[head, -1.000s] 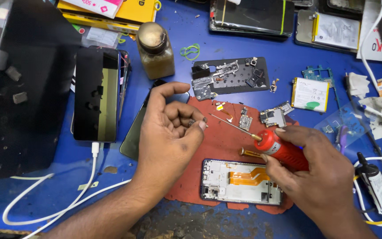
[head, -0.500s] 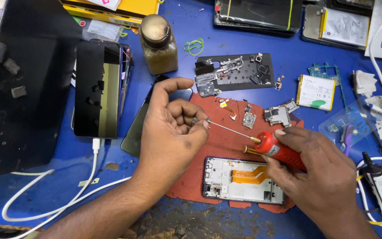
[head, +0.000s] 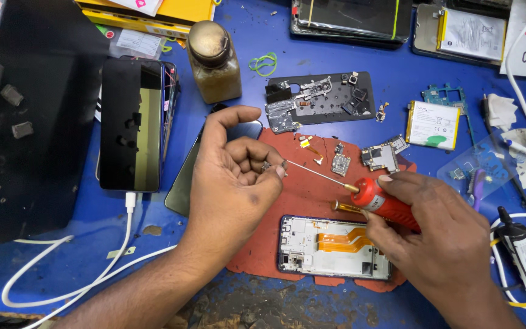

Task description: The person disassembles a mobile phone, removes a small component, applies flux and solder using a hot air gun and soldering iron, then reattaches the component with tweezers. The work is performed on a cluttered workbench with multiple phone parts and tools visible.

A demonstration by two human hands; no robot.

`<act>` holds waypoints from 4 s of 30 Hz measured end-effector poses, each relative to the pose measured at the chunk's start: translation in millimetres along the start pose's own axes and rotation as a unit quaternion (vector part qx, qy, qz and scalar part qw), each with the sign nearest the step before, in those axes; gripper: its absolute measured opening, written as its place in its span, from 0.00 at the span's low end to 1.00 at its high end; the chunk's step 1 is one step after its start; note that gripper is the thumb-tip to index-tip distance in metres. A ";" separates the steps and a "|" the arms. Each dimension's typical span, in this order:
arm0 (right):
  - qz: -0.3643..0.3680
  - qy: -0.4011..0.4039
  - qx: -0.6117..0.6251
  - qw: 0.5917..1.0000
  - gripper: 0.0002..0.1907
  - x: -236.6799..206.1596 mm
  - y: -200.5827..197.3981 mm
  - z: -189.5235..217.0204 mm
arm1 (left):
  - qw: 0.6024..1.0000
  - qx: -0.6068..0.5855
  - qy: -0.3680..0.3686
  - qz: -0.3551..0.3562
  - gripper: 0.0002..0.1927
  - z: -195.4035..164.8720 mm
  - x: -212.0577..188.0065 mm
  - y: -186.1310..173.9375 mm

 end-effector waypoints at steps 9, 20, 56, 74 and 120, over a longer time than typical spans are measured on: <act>-0.010 -0.001 -0.003 1.000 0.25 -1.4 -2.8 1.4 | 1.000 0.019 -0.012 0.003 0.33 1.2 0.8 1.5; 0.003 0.003 0.003 1.000 0.24 -2.9 0.3 0.0 | 1.000 0.018 -0.012 0.004 0.34 1.8 0.8 1.6; -0.004 -0.005 -0.001 1.000 0.24 -4.1 -3.3 2.6 | 1.000 0.017 -0.015 -0.018 0.34 3.7 0.0 -0.1; 0.006 0.000 0.014 1.000 0.24 -7.2 -3.1 -0.1 | 1.000 0.000 0.000 -0.003 0.33 0.7 0.0 0.2; 0.018 0.012 0.016 1.000 0.24 -7.0 -0.7 -0.2 | 1.000 0.010 -0.010 0.009 0.33 -3.3 -1.3 -0.2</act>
Point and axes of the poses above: each hand's wrist, its own x-axis towards the middle knuckle, its own y-axis out of the palm, z = x × y, the point moved 4 cm from there along x, towards the middle knuckle, and after that the axes turned 11 degrees about z, right-handed, at the moved point
